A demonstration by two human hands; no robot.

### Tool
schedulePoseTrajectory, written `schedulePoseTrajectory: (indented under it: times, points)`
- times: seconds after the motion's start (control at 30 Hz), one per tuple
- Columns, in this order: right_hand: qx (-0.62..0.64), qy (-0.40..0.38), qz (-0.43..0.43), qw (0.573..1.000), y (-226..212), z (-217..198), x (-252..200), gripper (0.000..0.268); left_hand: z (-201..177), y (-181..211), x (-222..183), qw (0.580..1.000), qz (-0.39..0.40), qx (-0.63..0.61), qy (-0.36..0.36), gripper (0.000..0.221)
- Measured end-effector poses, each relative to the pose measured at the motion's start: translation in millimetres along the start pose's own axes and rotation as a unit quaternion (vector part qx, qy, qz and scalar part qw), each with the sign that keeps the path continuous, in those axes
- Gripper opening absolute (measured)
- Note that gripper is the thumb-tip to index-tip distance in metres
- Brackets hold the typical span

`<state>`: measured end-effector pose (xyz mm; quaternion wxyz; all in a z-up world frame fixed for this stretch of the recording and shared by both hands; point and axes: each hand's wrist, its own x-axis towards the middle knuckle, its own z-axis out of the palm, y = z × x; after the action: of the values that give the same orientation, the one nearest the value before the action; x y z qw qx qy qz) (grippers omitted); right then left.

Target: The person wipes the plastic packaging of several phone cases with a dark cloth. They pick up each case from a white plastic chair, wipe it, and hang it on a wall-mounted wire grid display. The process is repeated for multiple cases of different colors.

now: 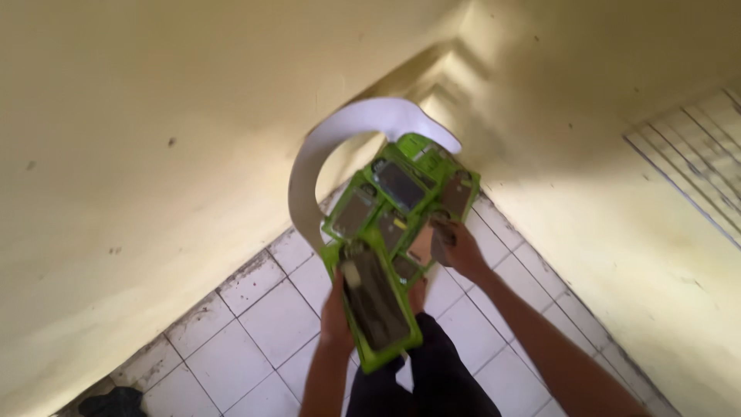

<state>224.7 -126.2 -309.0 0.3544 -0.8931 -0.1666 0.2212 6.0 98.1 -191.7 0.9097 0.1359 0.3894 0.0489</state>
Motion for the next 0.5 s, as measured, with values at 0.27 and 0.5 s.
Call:
schedulePoseTrajectory:
  times: [0.27, 0.5]
  points:
    - [-0.241, -0.05, -0.062, 0.967, -19, 92, 94, 0.067, -2, -35, 32, 0.991, -0.049, -0.058, 0.113, 0.063]
    - [-0.302, -0.262, -0.068, 0.914, -33, 147, 98, 0.089, 14, -33, 61, 0.983, -0.014, -0.033, 0.18, 0.06]
